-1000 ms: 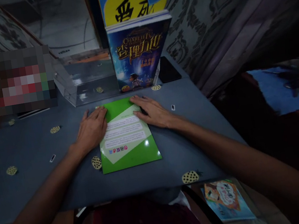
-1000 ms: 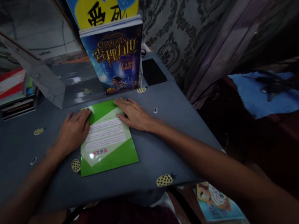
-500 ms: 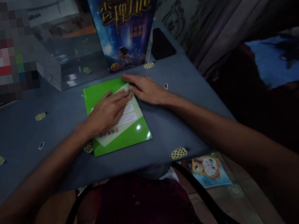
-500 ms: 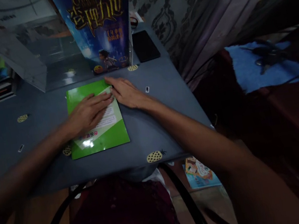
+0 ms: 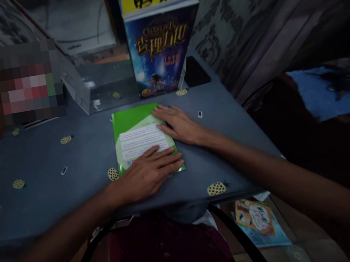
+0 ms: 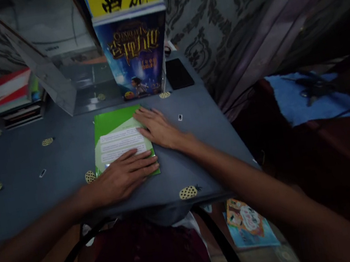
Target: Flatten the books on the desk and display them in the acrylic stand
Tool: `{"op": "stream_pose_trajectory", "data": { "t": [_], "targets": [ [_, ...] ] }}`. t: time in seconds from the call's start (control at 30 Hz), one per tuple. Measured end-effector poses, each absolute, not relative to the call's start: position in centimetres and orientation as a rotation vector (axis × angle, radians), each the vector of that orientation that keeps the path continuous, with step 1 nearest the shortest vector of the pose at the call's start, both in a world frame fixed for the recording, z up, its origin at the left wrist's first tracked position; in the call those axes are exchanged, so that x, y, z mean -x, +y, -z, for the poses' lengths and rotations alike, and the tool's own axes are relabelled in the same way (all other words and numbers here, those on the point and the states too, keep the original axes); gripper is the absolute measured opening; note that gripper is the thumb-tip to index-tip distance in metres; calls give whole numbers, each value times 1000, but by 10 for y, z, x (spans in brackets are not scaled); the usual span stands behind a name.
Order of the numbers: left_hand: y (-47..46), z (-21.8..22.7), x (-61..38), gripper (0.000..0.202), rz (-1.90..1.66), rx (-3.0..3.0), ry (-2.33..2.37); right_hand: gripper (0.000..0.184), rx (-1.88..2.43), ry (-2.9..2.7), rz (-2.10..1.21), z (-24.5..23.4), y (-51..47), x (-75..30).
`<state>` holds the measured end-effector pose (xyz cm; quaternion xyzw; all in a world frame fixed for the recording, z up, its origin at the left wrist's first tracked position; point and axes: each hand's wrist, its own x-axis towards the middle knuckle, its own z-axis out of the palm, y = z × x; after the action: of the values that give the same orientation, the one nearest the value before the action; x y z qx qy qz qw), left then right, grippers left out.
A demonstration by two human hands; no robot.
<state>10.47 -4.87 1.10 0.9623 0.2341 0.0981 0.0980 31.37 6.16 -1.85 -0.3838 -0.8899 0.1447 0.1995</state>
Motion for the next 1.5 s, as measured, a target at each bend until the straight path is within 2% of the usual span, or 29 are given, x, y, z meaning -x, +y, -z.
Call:
{"op": "stream_pose_trajectory", "data": {
  "t": [0.23,0.4,0.57,0.87,1.13,1.3,1.5],
  "targets": [
    [-53,-11,-106,31,-518,-3003,616,45,968,-2491,-414,14,-10,-342],
    [-57,-14,-108,23,-505,-3126,638,43,937,-2495,-421,10,-51,-348],
    [-67,-17,-102,26,-395,-3198,641,37,883,-2507,-356,11,-58,-347],
    [-86,-17,-39,35,-481,-3167,817,35,842,-2518,-335,12,-55,-350],
    [-94,-3,-15,36,-613,-3011,1059,38,847,-2527,-322,12,-57,-352],
    [-100,-1,-14,37,-627,-2926,1049,39,860,-2535,-339,6,-68,-350],
    [-126,4,-10,50,-649,-2978,968,57,898,-2656,-363,-3,-97,-353]
  ]
}}
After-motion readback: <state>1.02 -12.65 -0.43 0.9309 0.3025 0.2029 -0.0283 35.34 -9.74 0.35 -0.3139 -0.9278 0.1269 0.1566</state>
